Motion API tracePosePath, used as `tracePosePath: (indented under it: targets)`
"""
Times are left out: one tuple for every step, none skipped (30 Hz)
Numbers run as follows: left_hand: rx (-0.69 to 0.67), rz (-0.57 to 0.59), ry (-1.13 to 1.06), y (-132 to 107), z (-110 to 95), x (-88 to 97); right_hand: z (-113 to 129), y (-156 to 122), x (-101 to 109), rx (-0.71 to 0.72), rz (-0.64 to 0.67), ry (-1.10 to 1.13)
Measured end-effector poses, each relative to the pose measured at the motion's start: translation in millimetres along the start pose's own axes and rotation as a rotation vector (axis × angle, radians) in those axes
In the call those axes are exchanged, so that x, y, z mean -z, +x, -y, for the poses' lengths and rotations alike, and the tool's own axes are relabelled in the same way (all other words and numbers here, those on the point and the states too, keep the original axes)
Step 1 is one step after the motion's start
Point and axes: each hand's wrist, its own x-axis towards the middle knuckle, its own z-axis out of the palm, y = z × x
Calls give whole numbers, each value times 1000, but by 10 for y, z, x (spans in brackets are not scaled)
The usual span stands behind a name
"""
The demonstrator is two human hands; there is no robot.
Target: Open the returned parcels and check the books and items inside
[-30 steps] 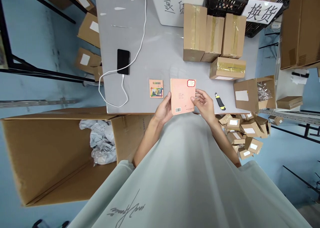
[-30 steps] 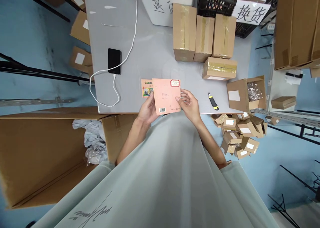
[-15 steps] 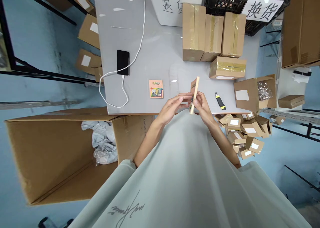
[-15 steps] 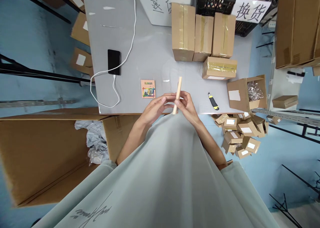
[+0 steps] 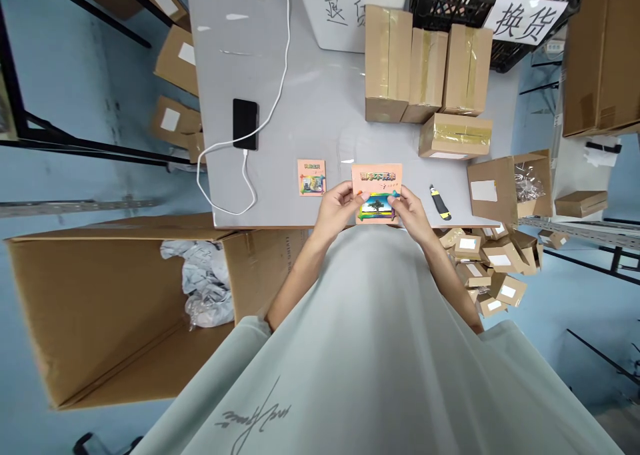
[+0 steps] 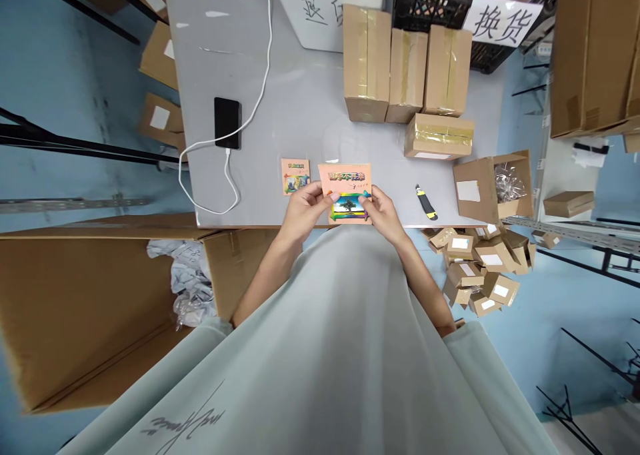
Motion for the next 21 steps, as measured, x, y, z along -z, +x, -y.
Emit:
tracePosePath:
  targets:
    - [-6, -2, 1, -2, -13, 5, -2, 5, 12, 10, 7, -23]
    - [-11, -4, -1, -3, -25, 11, -3, 12, 23, 15, 15, -35]
    - [-14, -8, -4, -4, -38, 16, -5, 18, 32, 15, 22, -38]
    - [-17, -14, -6, -5, -51, 23, -5, 26, 40, 13, 28, -38]
    - [-20, -18, -4, -8, -65, 33, -5, 35, 48, 15, 33, -40]
    - [-22, -18, 1, -12, -80, 46, -2, 45, 55, 24, 32, -46]
    - [-27, -11, 11, -17, -95, 62, 1, 55, 63, 43, 25, -59]
    - [-41, 4, 26, -21, -109, 81, 7, 66, 72, 72, 14, -76]
    - [-67, 24, 50, -24, -118, 104, 13, 77, 82, 107, 2, -95]
    - [-105, 45, 85, -23, -122, 128, 19, 89, 94, 145, -12, -110]
    - [-153, 59, 135, -19, -116, 155, 24, 101, 107, 181, -29, -119]
    - [-202, 62, 196, -10, -100, 182, 27, 114, 121, 214, -48, -122]
    - [-246, 56, 263, 2, -74, 209, 27, 125, 135, 244, -68, -117]
    - [-279, 46, 327, 16, -39, 237, 24, 136, 149, 271, -85, -109]
    - [-304, 36, 381, 31, 4, 265, 19, 143, 161, 294, -97, -100]
    - [-326, 34, 420, 44, 48, 292, 12, 148, 170, 312, -99, -92]
    - [-350, 38, 447, 55, 91, 316, 4, 150, 177, 326, -93, -86]
    - [-373, 49, 469, 61, 126, 338, -3, 148, 180, 334, -82, -84]
    - [-395, 59, 492, 62, 152, 355, -10, 143, 179, 339, -72, -84]
    - [-413, 65, 519, 59, 165, 368, -16, 136, 175, 344, -63, -85]
    - [-424, 64, 551, 53, 166, 375, -21, 128, 167, 349, -58, -84]
